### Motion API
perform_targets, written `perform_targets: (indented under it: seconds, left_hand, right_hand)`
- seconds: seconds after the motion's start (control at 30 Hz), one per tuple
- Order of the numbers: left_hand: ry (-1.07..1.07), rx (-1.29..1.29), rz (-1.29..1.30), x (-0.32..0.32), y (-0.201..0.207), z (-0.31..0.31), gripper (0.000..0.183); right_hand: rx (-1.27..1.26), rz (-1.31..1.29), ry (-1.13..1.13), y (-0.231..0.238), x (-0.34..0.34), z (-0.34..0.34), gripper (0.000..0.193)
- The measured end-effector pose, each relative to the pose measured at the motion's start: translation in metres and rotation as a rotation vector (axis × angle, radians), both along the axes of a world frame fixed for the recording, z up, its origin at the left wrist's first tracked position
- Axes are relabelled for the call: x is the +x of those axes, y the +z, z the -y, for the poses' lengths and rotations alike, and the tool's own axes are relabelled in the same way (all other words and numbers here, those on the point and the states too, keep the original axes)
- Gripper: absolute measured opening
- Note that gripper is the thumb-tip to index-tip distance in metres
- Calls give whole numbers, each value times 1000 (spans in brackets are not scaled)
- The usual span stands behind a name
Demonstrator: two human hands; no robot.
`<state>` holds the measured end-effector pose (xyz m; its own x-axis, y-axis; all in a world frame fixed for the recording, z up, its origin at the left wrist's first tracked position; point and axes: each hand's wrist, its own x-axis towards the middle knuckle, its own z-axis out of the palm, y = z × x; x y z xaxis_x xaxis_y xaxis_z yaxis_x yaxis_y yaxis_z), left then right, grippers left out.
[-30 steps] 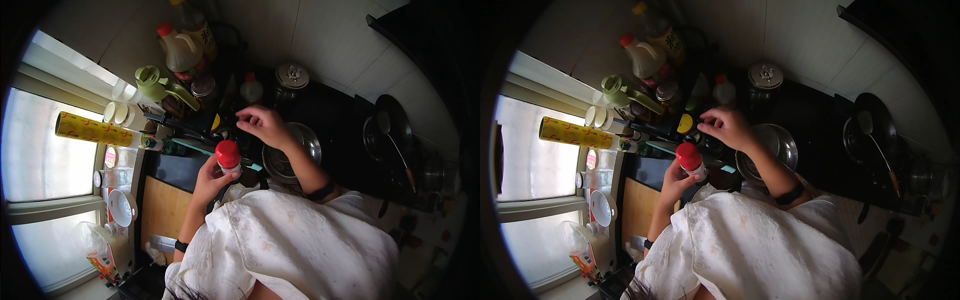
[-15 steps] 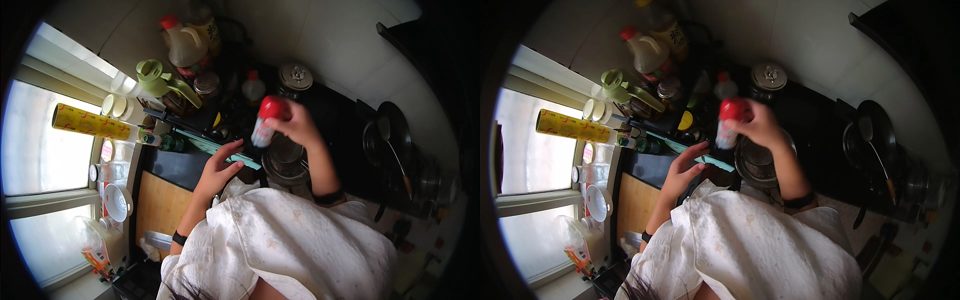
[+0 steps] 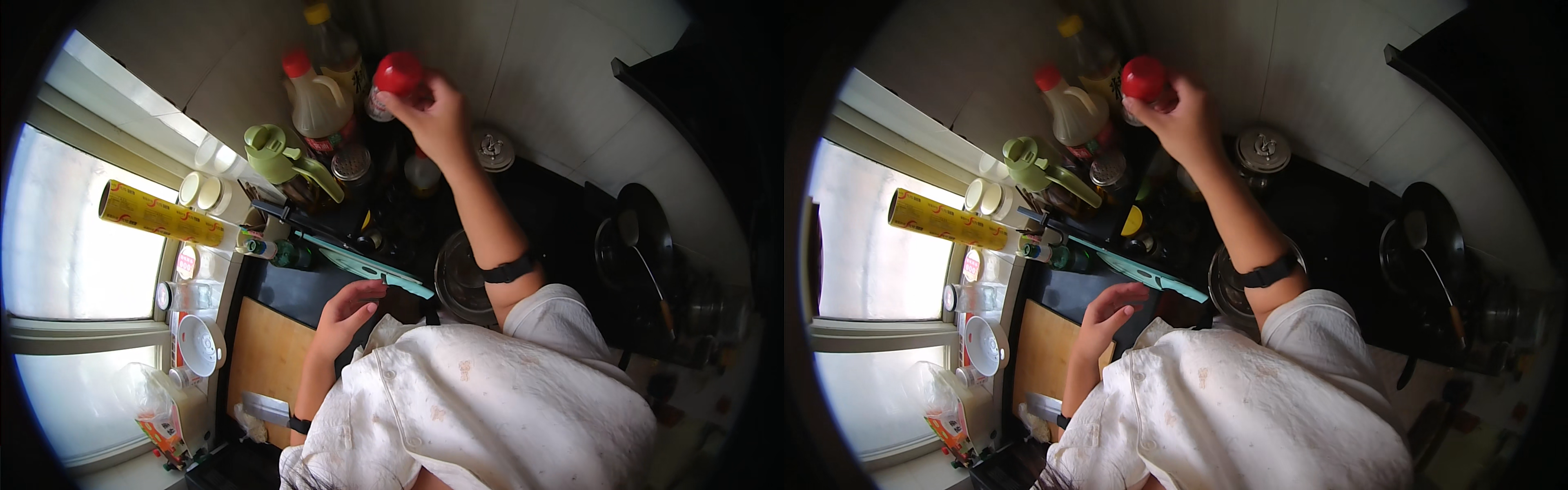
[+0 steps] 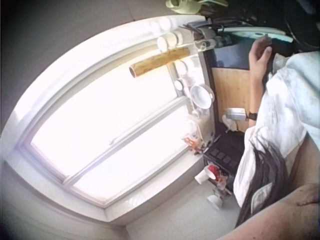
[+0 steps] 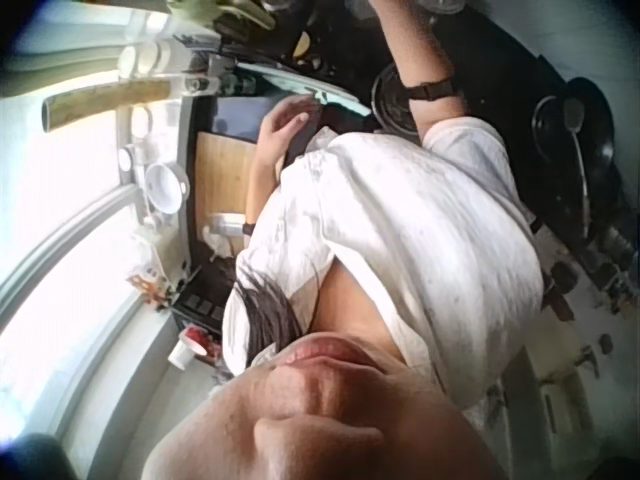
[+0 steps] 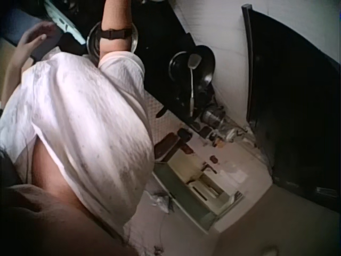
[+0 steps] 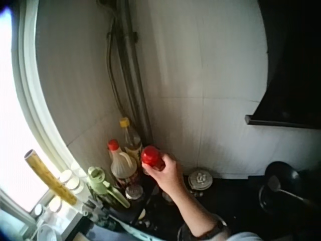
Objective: The person clears a dining table by stacking bowls and a cup, then carries them to the kitchen sink. After rinsing hands, the person returns to the dining area and wipes the table surface with a dark cloth, moving small items aside to clean underneath.
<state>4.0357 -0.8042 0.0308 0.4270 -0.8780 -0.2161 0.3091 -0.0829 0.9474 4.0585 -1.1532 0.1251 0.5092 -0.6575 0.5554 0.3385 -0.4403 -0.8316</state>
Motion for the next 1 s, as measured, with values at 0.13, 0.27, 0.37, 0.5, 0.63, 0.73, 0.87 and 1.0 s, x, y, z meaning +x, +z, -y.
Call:
perform_targets:
  seconds: [0.13,0.27,0.37,0.5,0.63,0.73,0.87,1.0]
  left_hand:
    - [31,-44,6,4,-3,-10,40]
    - [65,24,14,6,-10,-14,36]
    - [80,-3,24,10,-13,-14,31]
    - [-2,75,-9,8,-26,0,33]
    - [-231,139,116,-15,-51,22,47]
    - [-490,150,240,-35,-65,51,50]
    - [-868,-3,167,-86,-70,99,61]
    - [-1090,292,-111,-161,-75,151,54]
  right_hand:
    - [-274,-132,-182,-16,21,1,51]
    - [-202,-212,-285,-29,30,2,72]
    - [-148,-173,-214,-28,19,-6,79]
    - [-88,-141,-239,-40,-50,-21,66]
    - [-44,-259,-141,-83,-165,-44,43]
    - [48,-399,-105,-117,-259,-69,33]
    - [318,-809,-164,-137,-392,-110,27]
    - [451,-757,-304,-154,-515,-142,32]
